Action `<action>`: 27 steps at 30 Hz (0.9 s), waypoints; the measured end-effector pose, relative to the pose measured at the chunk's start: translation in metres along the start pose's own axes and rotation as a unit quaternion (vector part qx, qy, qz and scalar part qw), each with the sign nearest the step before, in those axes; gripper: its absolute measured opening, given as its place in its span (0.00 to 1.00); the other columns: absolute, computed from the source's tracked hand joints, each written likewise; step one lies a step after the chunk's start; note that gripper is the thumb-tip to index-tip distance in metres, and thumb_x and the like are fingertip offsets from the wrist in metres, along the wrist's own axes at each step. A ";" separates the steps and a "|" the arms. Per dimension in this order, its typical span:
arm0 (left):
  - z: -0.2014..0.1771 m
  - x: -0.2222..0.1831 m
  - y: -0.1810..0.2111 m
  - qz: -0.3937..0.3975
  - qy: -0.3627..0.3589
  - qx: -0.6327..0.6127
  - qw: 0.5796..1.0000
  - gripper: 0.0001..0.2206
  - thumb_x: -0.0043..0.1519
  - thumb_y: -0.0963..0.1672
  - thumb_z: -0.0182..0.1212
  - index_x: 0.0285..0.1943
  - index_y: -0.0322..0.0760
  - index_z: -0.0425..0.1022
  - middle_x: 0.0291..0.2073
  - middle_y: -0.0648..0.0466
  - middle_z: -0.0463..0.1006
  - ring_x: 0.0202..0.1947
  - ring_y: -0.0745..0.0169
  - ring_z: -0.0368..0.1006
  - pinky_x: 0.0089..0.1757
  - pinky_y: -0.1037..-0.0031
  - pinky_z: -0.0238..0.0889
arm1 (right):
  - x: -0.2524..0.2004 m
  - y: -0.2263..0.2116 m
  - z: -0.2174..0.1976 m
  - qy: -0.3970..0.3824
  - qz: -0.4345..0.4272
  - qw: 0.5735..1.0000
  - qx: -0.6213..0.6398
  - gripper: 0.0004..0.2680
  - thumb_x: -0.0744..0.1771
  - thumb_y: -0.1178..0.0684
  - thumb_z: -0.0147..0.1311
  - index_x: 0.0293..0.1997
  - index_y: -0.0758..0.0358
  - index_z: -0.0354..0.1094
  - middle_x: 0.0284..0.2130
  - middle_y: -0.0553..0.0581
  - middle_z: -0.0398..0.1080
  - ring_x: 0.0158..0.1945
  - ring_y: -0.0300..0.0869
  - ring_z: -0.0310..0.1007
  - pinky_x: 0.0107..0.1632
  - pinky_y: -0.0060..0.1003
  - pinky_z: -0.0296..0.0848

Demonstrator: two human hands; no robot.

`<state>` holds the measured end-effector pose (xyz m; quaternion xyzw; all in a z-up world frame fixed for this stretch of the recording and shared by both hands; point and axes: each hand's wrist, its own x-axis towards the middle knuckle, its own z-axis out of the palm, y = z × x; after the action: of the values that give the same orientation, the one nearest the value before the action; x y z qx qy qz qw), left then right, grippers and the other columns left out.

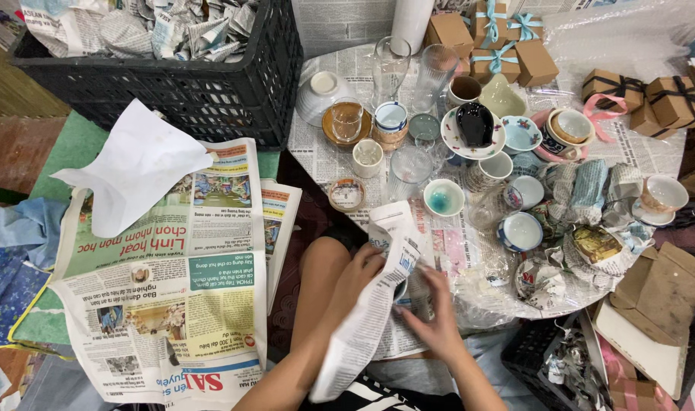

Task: The person sits on the floor and wraps various ceramic items, including cups, bowls, and a small figurine, using sheets of newspaper. They fold the paper around each item and place the wrapped pieces into a nearby black crate.

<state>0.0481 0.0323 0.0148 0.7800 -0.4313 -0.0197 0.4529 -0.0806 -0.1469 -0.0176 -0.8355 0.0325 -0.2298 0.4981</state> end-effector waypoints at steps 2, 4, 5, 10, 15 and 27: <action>0.006 -0.003 -0.015 0.082 0.008 0.091 0.992 0.16 0.58 0.45 0.63 0.54 0.37 0.75 0.56 0.48 0.73 0.65 0.45 0.66 0.58 0.57 0.64 | -0.014 0.013 0.002 0.106 -0.016 0.993 -0.043 0.35 0.58 0.56 0.67 0.69 0.73 0.44 0.63 0.68 0.55 0.65 0.56 0.58 0.67 0.51 0.58; 0.011 0.001 -0.023 0.104 0.006 0.168 0.980 0.19 0.61 0.44 0.61 0.62 0.37 0.74 0.63 0.52 0.72 0.68 0.50 0.65 0.60 0.60 0.63 | -0.021 0.031 0.001 0.069 0.224 0.972 -0.005 0.27 0.61 0.55 0.66 0.63 0.70 0.52 0.53 0.64 0.65 0.54 0.51 0.69 0.56 0.48 0.70; 0.011 0.002 -0.024 0.115 0.004 0.206 0.972 0.21 0.63 0.43 0.60 0.66 0.37 0.74 0.66 0.54 0.71 0.70 0.52 0.64 0.60 0.61 0.62 | -0.024 0.041 -0.003 0.049 0.340 0.939 0.015 0.23 0.62 0.54 0.65 0.60 0.68 0.56 0.49 0.62 0.71 0.48 0.49 0.75 0.50 0.47 0.77; -0.013 -0.008 -0.006 0.045 -0.071 0.115 0.990 0.21 0.58 0.44 0.62 0.61 0.37 0.75 0.67 0.41 0.66 0.68 0.39 0.57 0.61 0.50 0.55 | -0.034 0.062 -0.037 0.060 0.493 0.841 0.214 0.11 0.66 0.52 0.55 0.50 0.67 0.73 0.38 0.61 0.76 0.40 0.48 0.74 0.42 0.46 0.74; -0.023 0.002 0.017 0.037 -0.074 0.106 0.991 0.22 0.55 0.42 0.62 0.61 0.38 0.76 0.63 0.47 0.72 0.71 0.44 0.56 0.62 0.50 0.55 | -0.022 0.045 -0.039 0.061 0.455 0.796 0.394 0.12 0.69 0.50 0.48 0.49 0.68 0.73 0.38 0.61 0.77 0.39 0.45 0.74 0.45 0.41 0.73; -0.054 0.007 0.036 -0.029 -0.045 -0.048 0.997 0.20 0.60 0.41 0.59 0.63 0.34 0.73 0.65 0.43 0.69 0.70 0.41 0.59 0.62 0.57 0.57 | 0.023 -0.059 -0.014 -0.172 -0.110 0.962 -0.182 0.30 0.54 0.53 0.63 0.63 0.62 0.62 0.59 0.65 0.59 0.65 0.62 0.50 0.64 0.57 0.54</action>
<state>0.0512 0.0571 0.0753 0.7680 -0.4272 -0.0886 0.4689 -0.0764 -0.1356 0.0465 -0.9374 -0.1049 -0.1259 0.3073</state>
